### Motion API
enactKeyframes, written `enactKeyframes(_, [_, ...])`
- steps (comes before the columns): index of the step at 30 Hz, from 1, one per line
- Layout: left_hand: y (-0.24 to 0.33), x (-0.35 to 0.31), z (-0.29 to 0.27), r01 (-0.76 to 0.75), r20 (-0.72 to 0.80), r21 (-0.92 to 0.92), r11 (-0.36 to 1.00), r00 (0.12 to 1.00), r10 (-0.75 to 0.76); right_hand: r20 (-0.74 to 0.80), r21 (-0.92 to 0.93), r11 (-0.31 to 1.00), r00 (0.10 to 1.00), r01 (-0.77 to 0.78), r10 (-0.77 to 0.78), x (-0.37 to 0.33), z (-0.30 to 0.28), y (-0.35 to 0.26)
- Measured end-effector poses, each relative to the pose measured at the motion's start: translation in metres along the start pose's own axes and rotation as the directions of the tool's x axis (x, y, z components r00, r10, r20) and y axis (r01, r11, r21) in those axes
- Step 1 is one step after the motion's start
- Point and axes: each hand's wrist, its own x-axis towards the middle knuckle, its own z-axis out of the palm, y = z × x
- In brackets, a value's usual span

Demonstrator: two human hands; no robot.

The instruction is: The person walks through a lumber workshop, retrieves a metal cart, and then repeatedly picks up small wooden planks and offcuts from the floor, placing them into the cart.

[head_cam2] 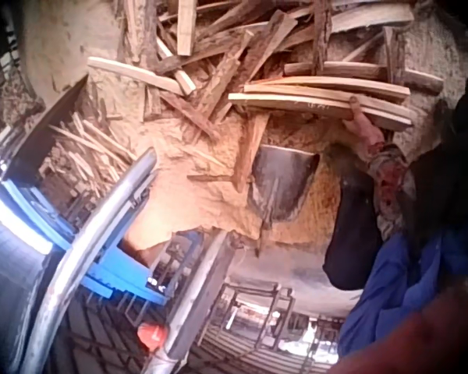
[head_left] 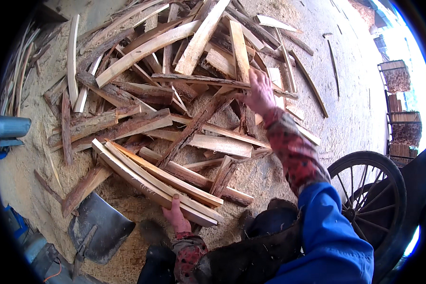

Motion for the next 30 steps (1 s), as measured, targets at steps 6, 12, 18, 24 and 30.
enactKeyframes(6, [0.001, -0.004, -0.001, -0.039, 0.015, -0.011, 0.999, 0.999, 0.039, 0.473, -0.031, 0.924, 0.809, -0.38, 0.348, 0.015, 0.016, 0.022])
enactKeyframes(12, [0.003, -0.001, -0.006, -0.029, 0.007, -0.022, 0.999, 1.0, 0.029, 0.483, 0.24, 0.879, 0.836, -0.413, 0.261, -0.027, 0.019, 0.053])
enactKeyframes(18, [0.0, 0.003, -0.007, -0.053, 0.016, 0.009, 0.999, 0.998, 0.052, 0.536, 0.17, 0.917, 0.815, -0.36, 0.22, -0.05, 0.026, 0.062])
enactKeyframes(24, [0.003, -0.002, 0.0, -0.059, 0.007, -0.013, 0.998, 0.998, 0.059, 0.547, -0.018, 0.892, 0.742, -0.452, 0.387, -0.032, 0.021, 0.022])
enactKeyframes(30, [-0.007, 0.004, -0.012, -0.055, 0.015, -0.038, 0.998, 0.998, 0.055, 0.57, 0.008, 0.876, 0.722, -0.482, 0.392, -0.03, 0.008, 0.023])
